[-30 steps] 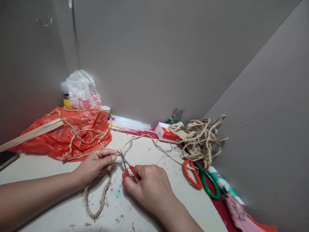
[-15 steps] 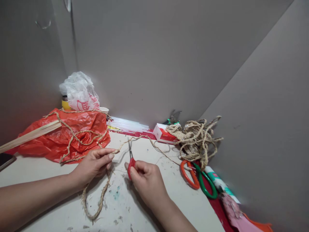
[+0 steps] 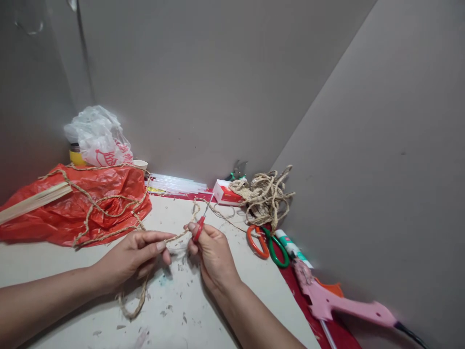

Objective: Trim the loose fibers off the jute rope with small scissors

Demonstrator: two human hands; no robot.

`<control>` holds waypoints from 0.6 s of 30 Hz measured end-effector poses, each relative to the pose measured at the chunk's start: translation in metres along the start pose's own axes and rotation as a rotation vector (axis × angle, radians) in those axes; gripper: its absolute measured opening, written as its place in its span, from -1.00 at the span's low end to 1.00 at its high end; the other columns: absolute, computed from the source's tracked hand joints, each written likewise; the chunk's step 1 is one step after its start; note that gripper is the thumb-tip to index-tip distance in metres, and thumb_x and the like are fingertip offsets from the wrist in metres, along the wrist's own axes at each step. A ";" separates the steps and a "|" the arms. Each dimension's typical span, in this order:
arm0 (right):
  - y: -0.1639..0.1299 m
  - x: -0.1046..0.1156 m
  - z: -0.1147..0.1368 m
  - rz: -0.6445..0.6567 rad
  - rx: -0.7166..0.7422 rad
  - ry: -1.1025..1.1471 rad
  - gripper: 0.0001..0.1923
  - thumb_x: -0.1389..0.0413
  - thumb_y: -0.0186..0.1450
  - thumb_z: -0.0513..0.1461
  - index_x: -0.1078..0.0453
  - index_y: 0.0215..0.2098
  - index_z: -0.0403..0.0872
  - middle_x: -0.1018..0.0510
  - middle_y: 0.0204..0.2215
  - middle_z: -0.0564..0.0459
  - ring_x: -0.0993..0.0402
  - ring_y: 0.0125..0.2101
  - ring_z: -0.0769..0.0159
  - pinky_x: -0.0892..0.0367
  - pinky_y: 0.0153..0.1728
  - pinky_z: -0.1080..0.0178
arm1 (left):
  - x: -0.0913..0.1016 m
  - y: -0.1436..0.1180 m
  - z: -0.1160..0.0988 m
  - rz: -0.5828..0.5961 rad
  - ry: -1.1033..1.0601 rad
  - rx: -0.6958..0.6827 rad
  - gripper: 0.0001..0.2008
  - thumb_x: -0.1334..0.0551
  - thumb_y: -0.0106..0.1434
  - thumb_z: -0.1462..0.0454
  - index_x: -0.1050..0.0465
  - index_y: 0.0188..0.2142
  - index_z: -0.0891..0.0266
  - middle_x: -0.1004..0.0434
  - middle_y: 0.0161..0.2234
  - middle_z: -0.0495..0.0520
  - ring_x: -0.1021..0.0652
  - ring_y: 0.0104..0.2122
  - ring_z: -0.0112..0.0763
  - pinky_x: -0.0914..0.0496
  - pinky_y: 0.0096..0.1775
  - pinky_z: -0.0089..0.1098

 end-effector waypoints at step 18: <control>-0.006 -0.005 0.025 0.023 0.208 -0.082 -0.75 -0.24 0.08 -0.10 -0.46 -0.49 -0.14 -0.26 -0.77 0.21 -0.08 -0.70 0.51 0.04 -0.59 0.33 | -0.003 -0.019 -0.034 -0.224 0.662 -0.307 -0.78 -0.25 0.08 0.24 -0.42 -0.24 0.21 -0.44 -0.40 -0.01 -0.39 -0.44 -0.45 -0.28 -0.38 -0.47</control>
Point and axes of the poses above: each hand's wrist, its own y-axis towards the middle knuckle, its own x-axis out of the back of the hand, z = x × y, the point moved 6 cm from there along y, towards the middle knuckle
